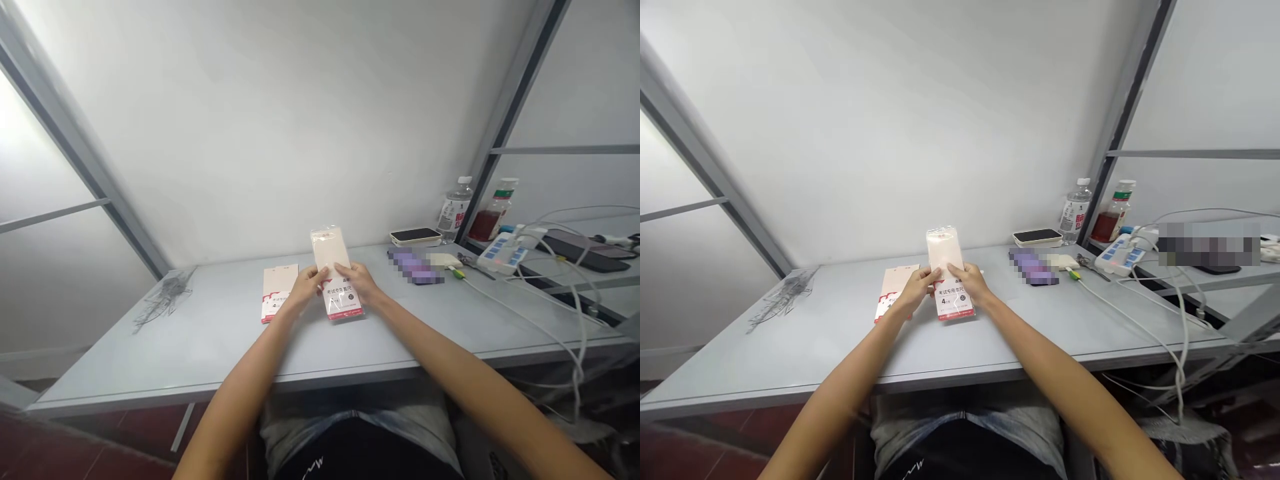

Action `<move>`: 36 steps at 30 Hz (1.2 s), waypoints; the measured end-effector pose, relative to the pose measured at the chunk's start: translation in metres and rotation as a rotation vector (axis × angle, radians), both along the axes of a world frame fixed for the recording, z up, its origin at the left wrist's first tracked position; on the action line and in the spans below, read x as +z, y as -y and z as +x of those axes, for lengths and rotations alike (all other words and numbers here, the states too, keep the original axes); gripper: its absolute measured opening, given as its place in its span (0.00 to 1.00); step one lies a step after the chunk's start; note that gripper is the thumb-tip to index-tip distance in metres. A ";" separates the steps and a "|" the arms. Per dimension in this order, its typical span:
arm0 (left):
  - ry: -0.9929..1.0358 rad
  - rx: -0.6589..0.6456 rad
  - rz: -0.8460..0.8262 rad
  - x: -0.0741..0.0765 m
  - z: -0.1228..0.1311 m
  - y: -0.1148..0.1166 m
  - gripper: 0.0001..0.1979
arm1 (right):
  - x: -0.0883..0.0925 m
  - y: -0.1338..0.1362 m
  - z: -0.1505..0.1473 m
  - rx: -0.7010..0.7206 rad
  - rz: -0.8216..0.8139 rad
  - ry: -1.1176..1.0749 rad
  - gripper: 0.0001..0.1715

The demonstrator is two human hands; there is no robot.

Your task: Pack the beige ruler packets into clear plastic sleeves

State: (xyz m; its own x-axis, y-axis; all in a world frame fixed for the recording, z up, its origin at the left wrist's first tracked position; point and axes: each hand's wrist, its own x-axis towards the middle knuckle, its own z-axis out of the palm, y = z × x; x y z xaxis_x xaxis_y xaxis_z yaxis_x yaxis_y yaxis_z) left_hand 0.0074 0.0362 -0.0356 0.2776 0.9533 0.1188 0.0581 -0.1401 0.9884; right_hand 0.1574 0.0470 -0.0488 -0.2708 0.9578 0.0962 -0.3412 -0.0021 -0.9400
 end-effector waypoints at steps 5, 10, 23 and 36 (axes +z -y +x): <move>0.051 -0.005 -0.037 0.000 -0.002 -0.002 0.17 | -0.001 -0.002 -0.001 -0.028 -0.013 0.025 0.17; 0.057 0.049 0.009 -0.006 -0.001 -0.006 0.16 | -0.004 -0.002 -0.003 -0.075 0.076 0.141 0.19; -0.596 0.413 -0.036 -0.021 -0.022 -0.015 0.18 | -0.019 -0.018 0.019 -0.476 0.289 1.173 0.12; -1.088 0.717 0.001 -0.001 -0.055 -0.017 0.27 | -0.013 -0.022 0.022 -0.367 0.116 1.533 0.30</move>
State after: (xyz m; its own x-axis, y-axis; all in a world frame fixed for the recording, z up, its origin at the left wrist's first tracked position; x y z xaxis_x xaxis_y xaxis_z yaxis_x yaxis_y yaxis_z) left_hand -0.0477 0.0536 -0.0364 -0.3367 0.9284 0.1572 0.8858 0.2556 0.3874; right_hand 0.1789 0.0691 -0.0622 0.0598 0.9976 0.0345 0.9288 -0.0430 -0.3680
